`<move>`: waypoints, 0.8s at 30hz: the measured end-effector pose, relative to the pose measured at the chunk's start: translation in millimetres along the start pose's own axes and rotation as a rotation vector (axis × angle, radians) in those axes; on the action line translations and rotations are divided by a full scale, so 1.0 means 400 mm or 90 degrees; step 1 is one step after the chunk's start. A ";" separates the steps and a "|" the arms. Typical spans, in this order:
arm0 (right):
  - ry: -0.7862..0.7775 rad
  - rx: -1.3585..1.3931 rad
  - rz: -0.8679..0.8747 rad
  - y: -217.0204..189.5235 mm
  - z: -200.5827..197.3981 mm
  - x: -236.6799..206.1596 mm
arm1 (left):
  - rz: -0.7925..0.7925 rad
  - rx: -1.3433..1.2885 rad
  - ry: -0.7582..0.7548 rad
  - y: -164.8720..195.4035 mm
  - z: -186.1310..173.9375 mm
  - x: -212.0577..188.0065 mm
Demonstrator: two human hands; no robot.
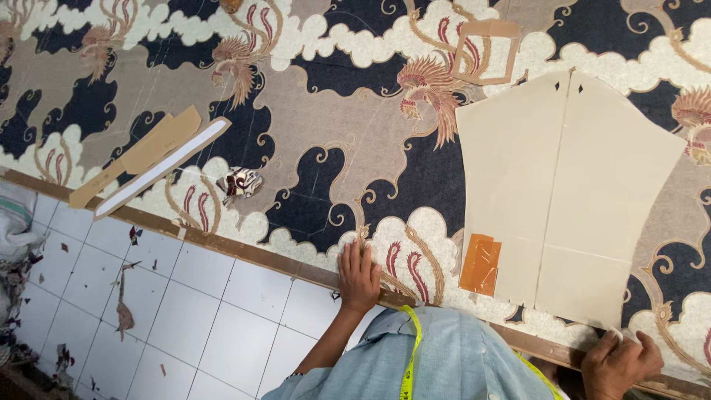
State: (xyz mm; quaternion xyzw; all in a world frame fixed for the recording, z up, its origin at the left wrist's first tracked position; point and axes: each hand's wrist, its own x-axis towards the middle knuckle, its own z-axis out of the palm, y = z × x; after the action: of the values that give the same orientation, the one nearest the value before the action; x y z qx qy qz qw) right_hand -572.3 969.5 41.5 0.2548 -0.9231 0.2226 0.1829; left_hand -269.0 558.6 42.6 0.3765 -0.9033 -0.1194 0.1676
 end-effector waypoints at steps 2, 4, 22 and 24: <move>0.000 -0.001 0.005 0.001 -0.001 0.001 | 0.005 -0.012 0.002 0.004 -0.003 -0.003; 0.007 0.005 0.007 0.002 0.000 0.001 | 0.008 -0.015 -0.003 0.005 -0.004 -0.002; 0.041 -0.051 -0.017 -0.004 -0.003 0.009 | 0.011 0.010 -0.017 0.004 -0.001 -0.001; 0.043 -0.030 -0.002 -0.001 0.002 0.005 | 0.013 0.012 -0.014 0.002 0.001 -0.004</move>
State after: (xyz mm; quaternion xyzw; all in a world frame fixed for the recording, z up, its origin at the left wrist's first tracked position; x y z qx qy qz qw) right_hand -573.7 968.1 41.7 0.2441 -0.9208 0.2094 0.2205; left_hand -268.8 560.2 42.3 0.3671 -0.9101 -0.1136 0.1552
